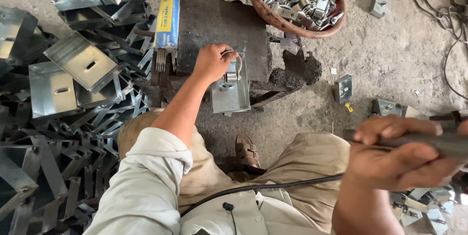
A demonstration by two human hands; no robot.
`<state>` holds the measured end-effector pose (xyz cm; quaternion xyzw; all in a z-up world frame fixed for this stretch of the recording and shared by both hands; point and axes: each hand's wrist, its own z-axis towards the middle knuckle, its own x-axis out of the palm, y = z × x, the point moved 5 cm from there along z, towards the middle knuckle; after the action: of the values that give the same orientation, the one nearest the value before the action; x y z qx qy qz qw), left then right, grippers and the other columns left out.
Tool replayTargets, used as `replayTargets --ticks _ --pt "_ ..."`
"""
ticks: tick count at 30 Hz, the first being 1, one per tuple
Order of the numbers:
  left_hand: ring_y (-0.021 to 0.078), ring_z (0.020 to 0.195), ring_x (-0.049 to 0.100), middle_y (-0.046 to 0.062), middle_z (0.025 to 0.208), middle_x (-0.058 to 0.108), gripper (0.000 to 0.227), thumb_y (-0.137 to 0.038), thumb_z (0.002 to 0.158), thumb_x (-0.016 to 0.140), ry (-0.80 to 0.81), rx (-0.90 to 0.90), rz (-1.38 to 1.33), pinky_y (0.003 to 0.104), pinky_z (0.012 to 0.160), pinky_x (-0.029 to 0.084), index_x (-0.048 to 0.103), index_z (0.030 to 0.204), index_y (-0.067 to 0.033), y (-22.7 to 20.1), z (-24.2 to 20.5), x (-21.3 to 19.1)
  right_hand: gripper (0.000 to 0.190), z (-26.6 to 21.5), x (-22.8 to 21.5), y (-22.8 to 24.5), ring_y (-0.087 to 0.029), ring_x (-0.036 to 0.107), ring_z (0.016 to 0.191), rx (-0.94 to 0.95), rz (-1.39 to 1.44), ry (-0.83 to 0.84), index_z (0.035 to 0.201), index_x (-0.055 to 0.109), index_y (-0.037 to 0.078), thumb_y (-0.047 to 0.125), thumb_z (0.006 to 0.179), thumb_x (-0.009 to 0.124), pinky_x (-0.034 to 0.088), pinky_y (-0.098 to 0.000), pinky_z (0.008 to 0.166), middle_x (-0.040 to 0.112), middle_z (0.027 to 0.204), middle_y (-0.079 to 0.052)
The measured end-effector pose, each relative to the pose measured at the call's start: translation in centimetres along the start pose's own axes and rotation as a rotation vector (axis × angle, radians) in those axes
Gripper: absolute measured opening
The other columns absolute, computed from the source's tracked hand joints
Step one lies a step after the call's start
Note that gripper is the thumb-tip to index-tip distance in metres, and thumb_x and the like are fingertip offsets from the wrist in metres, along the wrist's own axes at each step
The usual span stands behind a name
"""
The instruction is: The person sits on the floor and repeatedly picks up small metal plates and metal rings. They place the ring on the plate and use a handheld welding tool to fuse them together, creating bright sparks. After welding, the person places the finished assembly into a pile on the floor.
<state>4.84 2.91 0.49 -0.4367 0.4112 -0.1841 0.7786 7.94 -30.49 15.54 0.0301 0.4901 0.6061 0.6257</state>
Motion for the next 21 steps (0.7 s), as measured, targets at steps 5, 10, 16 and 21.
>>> replayTargets --ticks 5,10,16,21 --pt "0.0269 0.062 0.070 0.013 0.074 0.074 0.020 -0.030 0.093 0.076 0.069 -0.144 0.021 0.039 0.059 0.051 0.079 0.096 -0.0102 0.2 -0.3 0.1 0.036 -5.3 8.6 -2.8 -0.008 0.055 0.054 0.204 -0.185 0.397 0.129 0.066 0.007 0.023 0.097 0.071 0.046 -0.0261 0.047 0.062 0.070 0.000" --pt "0.0274 0.077 0.075 0.014 0.088 0.076 0.016 -0.020 0.088 0.079 -0.032 0.117 -0.077 0.038 0.069 0.057 0.077 0.097 -0.0067 0.2 -0.5 -0.8 0.045 -8.3 8.8 -2.3 -0.006 0.048 0.056 0.442 0.055 0.394 0.135 0.066 0.005 0.018 0.093 0.074 0.041 -0.0256 0.049 0.058 0.063 -0.002" --pt "0.0372 0.091 0.069 0.020 0.096 0.072 0.027 -0.013 0.070 0.082 -0.144 0.184 0.218 0.044 0.080 0.057 0.079 0.096 -0.0058 1.0 -0.1 -1.4 0.042 -7.8 6.9 -2.7 -0.001 0.054 0.060 0.237 0.299 0.142 0.134 0.062 -0.003 0.016 0.099 0.070 0.043 -0.0197 0.051 0.063 0.076 0.003" --pt "0.0352 0.099 0.069 0.017 0.104 0.071 0.027 -0.022 0.079 0.084 0.074 0.004 0.401 0.042 0.088 0.056 0.078 0.102 -0.0083 0.1 0.3 -1.8 0.017 -6.8 5.9 -5.2 -0.001 0.056 0.055 0.273 0.407 0.091 0.115 0.066 -0.001 0.013 0.105 0.065 0.044 -0.0194 0.047 0.062 0.074 0.004"
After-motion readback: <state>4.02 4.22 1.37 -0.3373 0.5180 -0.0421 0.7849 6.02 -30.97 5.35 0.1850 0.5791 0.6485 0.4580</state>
